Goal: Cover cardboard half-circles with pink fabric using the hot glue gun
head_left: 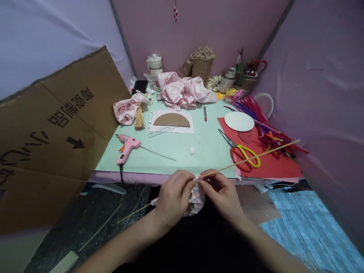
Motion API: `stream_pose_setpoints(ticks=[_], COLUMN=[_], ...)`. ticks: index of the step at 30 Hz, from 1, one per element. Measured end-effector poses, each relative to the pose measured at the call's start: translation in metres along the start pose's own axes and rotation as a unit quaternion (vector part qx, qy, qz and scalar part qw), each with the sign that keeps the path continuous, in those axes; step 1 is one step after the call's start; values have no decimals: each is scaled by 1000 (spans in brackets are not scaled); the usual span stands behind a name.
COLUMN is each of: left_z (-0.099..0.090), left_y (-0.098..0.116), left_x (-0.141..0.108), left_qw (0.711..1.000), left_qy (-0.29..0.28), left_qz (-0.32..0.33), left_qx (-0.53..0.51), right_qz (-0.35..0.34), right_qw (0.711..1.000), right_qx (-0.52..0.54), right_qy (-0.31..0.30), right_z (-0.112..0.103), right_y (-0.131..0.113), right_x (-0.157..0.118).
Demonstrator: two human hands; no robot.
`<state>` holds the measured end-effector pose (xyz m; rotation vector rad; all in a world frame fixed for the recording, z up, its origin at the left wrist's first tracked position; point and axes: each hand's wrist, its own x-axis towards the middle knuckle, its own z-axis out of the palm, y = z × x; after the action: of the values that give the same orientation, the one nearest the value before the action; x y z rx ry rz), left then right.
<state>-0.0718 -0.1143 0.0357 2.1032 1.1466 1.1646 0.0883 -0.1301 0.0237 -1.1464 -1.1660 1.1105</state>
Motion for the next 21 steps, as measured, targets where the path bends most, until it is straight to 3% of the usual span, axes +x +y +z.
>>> stream_pose_setpoints(ticks=[4, 9, 16, 21], left_z=[3, 2, -2, 1], left_y=[2, 1, 1, 1], left_x=[2, 0, -4, -5], left_qw=[998, 993, 998, 996], left_qy=[35, 32, -6, -4], left_qz=[39, 83, 21, 30], left_qx=[19, 75, 65, 82], right_qz=[-4, -13, 32, 63], right_qw=[999, 998, 998, 997], right_qx=[-16, -37, -41, -8], right_qy=[32, 40, 24, 44], right_z=[6, 7, 11, 16], right_y=[4, 10, 6, 5], right_x=[-2, -7, -11, -13])
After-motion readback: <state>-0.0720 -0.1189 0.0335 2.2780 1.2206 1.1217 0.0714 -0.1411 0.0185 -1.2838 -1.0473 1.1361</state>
